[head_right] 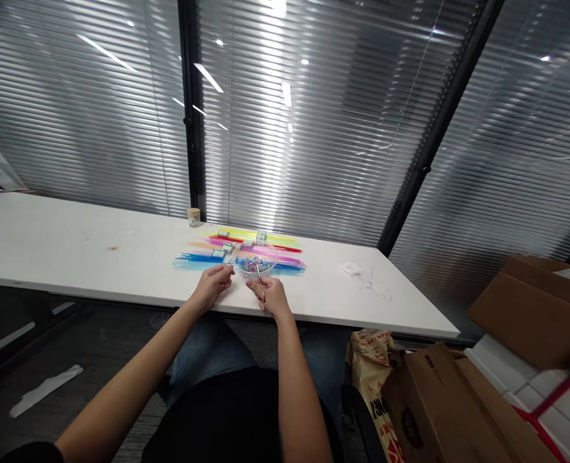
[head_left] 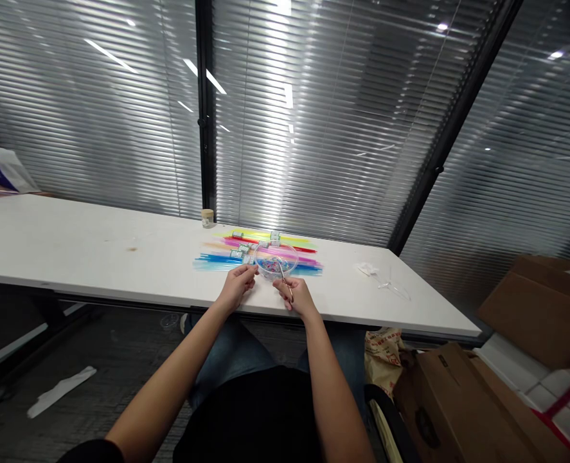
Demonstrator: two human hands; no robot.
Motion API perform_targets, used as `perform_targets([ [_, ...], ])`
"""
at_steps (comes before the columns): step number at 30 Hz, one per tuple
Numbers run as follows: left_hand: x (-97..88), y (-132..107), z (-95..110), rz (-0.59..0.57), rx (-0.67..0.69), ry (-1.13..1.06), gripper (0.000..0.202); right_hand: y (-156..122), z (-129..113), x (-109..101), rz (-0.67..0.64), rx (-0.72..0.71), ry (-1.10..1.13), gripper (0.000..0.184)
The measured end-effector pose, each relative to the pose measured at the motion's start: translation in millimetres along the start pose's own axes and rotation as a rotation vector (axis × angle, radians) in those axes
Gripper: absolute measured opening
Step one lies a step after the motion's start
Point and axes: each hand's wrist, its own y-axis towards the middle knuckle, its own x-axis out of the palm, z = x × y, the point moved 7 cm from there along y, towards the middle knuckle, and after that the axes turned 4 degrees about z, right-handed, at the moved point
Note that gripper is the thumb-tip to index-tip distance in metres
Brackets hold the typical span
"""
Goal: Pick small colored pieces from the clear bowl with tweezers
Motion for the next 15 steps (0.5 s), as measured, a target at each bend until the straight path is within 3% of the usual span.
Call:
perform_targets([
  [15,-1.4,1.5,-1.3,0.022,0.007,-0.012,0.039,-0.8,-0.6,-0.3,0.007,0.016,0.014,0.038],
])
